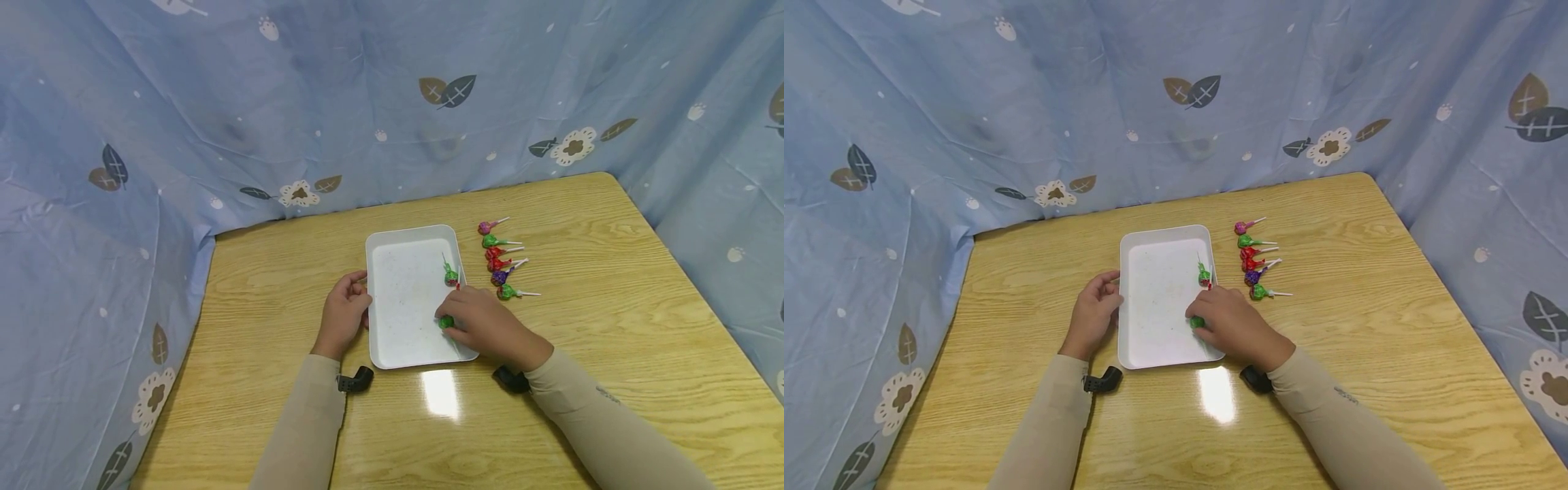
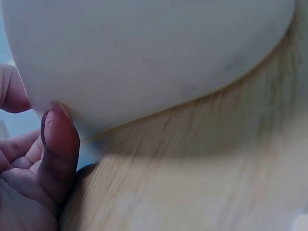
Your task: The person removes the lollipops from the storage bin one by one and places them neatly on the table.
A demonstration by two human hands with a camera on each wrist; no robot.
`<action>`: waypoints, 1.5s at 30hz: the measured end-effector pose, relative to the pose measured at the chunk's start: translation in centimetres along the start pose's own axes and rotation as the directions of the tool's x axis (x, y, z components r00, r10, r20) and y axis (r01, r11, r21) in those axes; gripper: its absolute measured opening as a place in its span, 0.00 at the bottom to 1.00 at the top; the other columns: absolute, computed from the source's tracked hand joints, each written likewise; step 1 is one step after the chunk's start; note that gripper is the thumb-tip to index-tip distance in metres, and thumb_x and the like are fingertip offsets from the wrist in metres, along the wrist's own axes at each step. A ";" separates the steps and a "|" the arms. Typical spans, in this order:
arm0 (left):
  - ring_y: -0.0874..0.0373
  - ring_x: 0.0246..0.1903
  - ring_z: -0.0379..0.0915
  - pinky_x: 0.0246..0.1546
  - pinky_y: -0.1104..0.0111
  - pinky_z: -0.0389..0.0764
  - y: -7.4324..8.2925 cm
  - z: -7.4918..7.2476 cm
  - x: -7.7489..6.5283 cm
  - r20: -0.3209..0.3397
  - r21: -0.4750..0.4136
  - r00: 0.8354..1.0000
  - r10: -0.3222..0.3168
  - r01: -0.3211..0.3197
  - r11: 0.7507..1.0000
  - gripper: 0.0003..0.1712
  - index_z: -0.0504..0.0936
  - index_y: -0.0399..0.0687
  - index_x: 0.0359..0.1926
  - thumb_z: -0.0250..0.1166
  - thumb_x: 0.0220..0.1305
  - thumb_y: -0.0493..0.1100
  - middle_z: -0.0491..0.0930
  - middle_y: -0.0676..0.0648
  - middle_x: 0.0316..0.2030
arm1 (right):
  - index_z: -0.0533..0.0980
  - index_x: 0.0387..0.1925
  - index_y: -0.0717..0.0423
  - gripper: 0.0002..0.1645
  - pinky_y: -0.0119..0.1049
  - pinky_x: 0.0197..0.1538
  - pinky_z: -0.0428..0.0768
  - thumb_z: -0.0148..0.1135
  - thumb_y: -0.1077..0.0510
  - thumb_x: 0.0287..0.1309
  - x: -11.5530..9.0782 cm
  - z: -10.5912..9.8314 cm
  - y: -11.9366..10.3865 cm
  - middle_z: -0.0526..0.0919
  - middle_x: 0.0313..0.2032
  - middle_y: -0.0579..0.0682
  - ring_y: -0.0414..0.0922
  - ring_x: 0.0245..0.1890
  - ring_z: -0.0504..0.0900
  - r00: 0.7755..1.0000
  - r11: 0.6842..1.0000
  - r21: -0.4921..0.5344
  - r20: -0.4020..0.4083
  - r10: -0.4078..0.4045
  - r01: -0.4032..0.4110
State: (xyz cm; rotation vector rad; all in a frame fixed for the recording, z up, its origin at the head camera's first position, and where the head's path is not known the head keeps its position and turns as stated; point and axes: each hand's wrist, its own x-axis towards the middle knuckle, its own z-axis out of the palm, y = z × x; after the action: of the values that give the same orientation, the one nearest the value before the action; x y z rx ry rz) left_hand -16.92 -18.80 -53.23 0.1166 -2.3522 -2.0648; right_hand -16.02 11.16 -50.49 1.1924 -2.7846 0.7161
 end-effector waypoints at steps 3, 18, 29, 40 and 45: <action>0.51 0.23 0.75 0.20 0.66 0.82 0.0 0.0 0.1 0.003 0.002 1.000 -0.001 0.001 1.000 0.30 0.79 0.41 0.70 0.59 0.66 0.30 0.77 0.41 0.37 | 0.88 0.46 0.51 0.14 0.49 0.45 0.78 0.83 0.59 0.59 0.0 0.1 -0.2 0.86 0.45 0.44 0.47 0.48 0.83 1.000 1.000 -0.020 -0.007 0.001 -0.001; 0.52 0.21 0.74 0.19 0.66 0.82 0.0 0.0 0.1 -0.006 0.017 1.000 -0.005 0.005 1.000 0.29 0.79 0.42 0.69 0.60 0.66 0.31 0.78 0.41 0.37 | 0.87 0.50 0.52 0.18 0.56 0.51 0.79 0.83 0.62 0.59 -0.1 0.4 -1.0 0.87 0.48 0.46 0.49 0.52 0.85 1.000 0.998 -0.059 -0.016 -0.013 0.012; 0.51 0.22 0.74 0.19 0.66 0.82 -0.1 0.0 0.0 -0.009 0.018 1.000 -0.005 0.005 1.000 0.29 0.79 0.42 0.69 0.60 0.66 0.31 0.78 0.40 0.38 | 0.87 0.50 0.56 0.21 0.58 0.52 0.77 0.85 0.65 0.55 -0.2 0.8 -1.1 0.87 0.49 0.48 0.49 0.54 0.85 0.995 0.999 -0.039 -0.100 -0.012 0.008; 0.50 0.23 0.74 0.20 0.65 0.82 -0.5 0.0 0.0 0.001 0.017 1.000 0.000 0.000 1.000 0.30 0.79 0.42 0.69 0.60 0.66 0.32 0.79 0.40 0.39 | 0.85 0.49 0.55 0.18 0.55 0.53 0.79 0.82 0.66 0.58 -0.2 0.1 -0.8 0.86 0.51 0.48 0.50 0.56 0.85 0.968 0.998 0.052 -0.249 -0.029 0.043; 0.50 0.23 0.74 0.20 0.65 0.82 -0.5 -0.1 0.1 0.003 0.014 1.000 0.003 -0.003 1.000 0.30 0.79 0.42 0.70 0.60 0.66 0.32 0.79 0.40 0.39 | 0.85 0.47 0.58 0.17 0.50 0.52 0.86 0.80 0.70 0.59 -0.1 -0.6 -0.4 0.83 0.50 0.48 0.49 0.52 0.84 0.960 0.987 0.147 -0.281 -0.022 0.065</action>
State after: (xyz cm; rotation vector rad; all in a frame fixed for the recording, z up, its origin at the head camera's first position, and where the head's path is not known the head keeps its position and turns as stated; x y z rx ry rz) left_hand -16.95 -18.97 -53.76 0.1105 -2.3668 -2.0491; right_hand -15.72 11.24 -49.80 1.0739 -2.5033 1.0248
